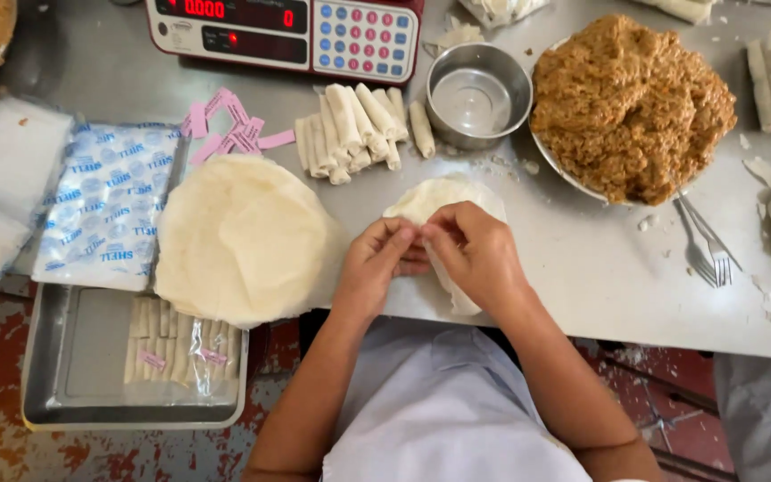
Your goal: The person is preparing spring rolls by separating thin wrappers, adding meat filling with a fork, and rolling them tightly.
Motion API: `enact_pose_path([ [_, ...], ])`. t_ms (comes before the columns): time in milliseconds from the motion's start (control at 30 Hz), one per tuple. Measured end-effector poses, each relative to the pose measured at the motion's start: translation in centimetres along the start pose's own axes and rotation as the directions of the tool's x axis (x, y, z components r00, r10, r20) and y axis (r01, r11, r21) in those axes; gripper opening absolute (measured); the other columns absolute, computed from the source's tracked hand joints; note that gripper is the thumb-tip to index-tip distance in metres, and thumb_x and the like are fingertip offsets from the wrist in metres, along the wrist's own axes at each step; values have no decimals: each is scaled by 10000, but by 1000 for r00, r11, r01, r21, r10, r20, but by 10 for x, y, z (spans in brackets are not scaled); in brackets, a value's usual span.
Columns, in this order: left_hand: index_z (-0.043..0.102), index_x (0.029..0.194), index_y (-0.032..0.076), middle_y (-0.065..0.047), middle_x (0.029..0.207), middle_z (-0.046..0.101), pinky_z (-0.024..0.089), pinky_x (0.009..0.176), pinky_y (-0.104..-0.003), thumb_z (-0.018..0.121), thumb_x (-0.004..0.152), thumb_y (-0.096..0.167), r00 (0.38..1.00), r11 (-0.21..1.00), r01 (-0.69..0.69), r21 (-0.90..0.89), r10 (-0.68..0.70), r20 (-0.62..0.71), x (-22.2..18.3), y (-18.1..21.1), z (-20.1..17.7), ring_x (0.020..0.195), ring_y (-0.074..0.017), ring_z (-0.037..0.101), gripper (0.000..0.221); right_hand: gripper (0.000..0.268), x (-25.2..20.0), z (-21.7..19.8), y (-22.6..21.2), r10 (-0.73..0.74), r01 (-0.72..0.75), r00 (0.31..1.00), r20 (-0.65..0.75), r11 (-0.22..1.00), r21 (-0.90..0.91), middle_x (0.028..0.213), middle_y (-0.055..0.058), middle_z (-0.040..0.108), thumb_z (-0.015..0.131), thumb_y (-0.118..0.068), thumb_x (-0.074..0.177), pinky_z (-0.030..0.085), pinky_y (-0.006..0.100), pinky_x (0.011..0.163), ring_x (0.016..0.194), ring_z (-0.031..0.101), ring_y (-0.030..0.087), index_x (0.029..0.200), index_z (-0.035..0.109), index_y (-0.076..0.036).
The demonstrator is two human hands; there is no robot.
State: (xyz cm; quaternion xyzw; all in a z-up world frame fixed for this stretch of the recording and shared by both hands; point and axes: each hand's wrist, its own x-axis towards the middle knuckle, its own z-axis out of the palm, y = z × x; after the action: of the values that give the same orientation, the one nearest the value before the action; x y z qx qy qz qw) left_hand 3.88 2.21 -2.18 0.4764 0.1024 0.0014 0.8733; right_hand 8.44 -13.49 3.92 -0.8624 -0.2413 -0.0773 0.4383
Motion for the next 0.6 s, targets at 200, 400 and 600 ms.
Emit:
enact_pose_path([
  [200,664,989,-32,-182,851,722,684,654,-401,770,939,122,999,987,-25,159,30,-28,-4,9,7,741,-260,765,194,12,-11,6,14,220,-244,967,132,947,208,684,61,728,749,-127,917,569,300,626,621,698,169,925,751,-118],
  [400,685,1020,-53,-150,831,685,693,670,-380,731,965,107,1000,981,-23,191,24,-3,-9,7,7,748,-215,741,175,114,-16,2,15,226,-260,963,147,920,294,760,74,733,757,-124,911,552,274,627,643,688,137,1013,735,-76],
  [600,583,1065,-36,-155,761,671,675,632,-321,579,1053,164,995,960,-86,267,71,66,-14,2,0,661,-197,724,200,60,-20,2,36,248,-274,960,127,924,268,663,77,716,701,-99,954,574,290,625,600,688,146,951,753,-69],
])
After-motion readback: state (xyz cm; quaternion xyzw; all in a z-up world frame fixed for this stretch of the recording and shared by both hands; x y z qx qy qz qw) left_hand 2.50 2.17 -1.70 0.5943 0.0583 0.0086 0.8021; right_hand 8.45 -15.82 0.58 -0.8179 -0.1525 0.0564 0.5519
